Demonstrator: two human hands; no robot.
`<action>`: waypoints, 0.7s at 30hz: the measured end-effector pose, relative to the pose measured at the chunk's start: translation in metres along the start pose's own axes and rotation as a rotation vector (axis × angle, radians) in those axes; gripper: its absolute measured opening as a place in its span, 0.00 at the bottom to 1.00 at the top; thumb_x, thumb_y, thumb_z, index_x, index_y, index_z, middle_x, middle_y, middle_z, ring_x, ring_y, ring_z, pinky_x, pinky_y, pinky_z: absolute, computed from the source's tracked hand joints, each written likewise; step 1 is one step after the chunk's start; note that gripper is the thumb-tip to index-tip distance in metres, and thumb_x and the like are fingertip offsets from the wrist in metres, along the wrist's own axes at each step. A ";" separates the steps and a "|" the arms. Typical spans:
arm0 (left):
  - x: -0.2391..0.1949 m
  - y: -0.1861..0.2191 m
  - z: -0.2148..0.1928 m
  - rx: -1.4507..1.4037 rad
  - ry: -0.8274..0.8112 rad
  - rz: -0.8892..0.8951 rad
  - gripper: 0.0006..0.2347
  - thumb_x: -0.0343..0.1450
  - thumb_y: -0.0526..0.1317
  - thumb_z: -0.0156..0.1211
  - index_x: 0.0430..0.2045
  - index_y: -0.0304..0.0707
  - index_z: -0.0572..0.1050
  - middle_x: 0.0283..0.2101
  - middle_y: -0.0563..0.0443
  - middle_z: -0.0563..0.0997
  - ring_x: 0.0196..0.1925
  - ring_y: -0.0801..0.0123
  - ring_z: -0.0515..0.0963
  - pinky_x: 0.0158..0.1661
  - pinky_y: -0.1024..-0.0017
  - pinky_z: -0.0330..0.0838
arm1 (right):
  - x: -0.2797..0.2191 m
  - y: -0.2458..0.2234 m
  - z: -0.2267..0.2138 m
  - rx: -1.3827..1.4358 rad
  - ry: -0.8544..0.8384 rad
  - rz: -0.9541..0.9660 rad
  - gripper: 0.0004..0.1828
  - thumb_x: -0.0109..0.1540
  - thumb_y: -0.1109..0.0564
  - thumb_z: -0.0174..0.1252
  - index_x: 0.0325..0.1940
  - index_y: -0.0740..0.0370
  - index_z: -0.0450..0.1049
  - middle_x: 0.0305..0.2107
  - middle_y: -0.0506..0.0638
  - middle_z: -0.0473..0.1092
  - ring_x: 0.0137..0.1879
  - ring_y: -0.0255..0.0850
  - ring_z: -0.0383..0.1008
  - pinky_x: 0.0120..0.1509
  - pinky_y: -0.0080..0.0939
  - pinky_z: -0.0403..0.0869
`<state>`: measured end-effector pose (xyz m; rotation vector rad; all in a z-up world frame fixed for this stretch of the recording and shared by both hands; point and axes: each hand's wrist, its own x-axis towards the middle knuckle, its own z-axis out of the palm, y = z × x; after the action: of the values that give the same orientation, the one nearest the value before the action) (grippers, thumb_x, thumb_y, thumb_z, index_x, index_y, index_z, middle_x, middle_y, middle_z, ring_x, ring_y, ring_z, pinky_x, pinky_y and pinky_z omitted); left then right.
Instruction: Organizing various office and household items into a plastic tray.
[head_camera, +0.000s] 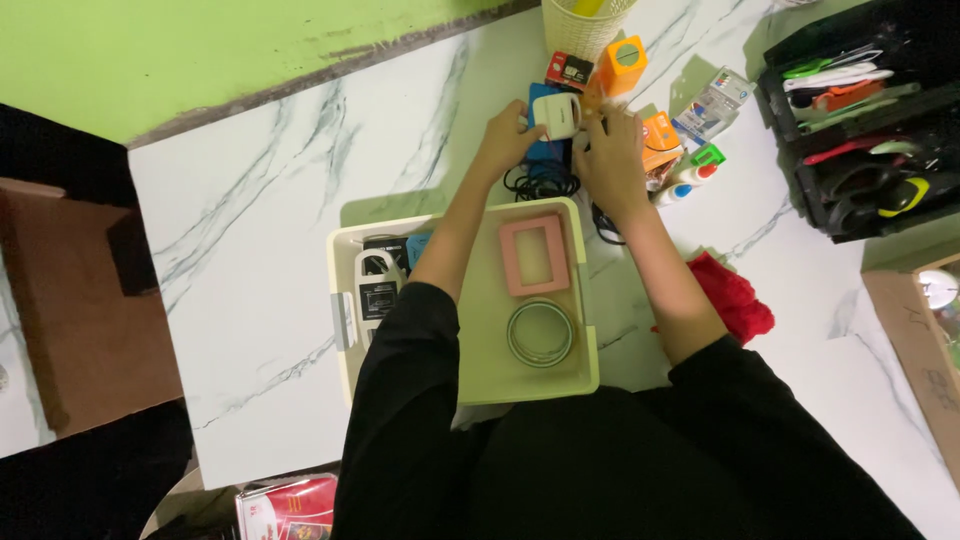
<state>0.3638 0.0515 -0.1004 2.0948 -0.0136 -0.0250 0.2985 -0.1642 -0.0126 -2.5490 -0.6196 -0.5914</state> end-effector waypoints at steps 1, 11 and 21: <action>-0.002 -0.005 -0.003 0.002 0.000 -0.004 0.18 0.66 0.46 0.69 0.40 0.34 0.72 0.26 0.39 0.82 0.27 0.58 0.82 0.31 0.62 0.75 | -0.001 -0.002 -0.001 0.003 -0.002 0.001 0.25 0.58 0.57 0.68 0.57 0.64 0.71 0.57 0.63 0.64 0.64 0.61 0.63 0.72 0.67 0.58; -0.050 0.050 -0.056 -0.457 -0.017 -0.129 0.11 0.72 0.38 0.64 0.39 0.39 0.66 0.26 0.51 0.81 0.25 0.79 0.77 0.23 0.74 0.77 | 0.020 -0.025 -0.005 0.538 -0.118 0.045 0.13 0.61 0.62 0.69 0.46 0.65 0.72 0.36 0.56 0.71 0.43 0.49 0.74 0.49 0.47 0.72; -0.059 0.042 -0.076 -0.787 0.058 -0.197 0.09 0.73 0.39 0.60 0.40 0.40 0.68 0.36 0.49 0.84 0.34 0.70 0.84 0.34 0.67 0.84 | 0.024 -0.031 -0.007 0.410 -0.282 0.028 0.11 0.57 0.61 0.71 0.33 0.67 0.74 0.28 0.57 0.71 0.36 0.51 0.74 0.41 0.50 0.71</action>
<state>0.3069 0.0972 -0.0251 1.3023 0.2068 -0.0757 0.3003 -0.1351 0.0150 -2.2579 -0.7150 -0.0771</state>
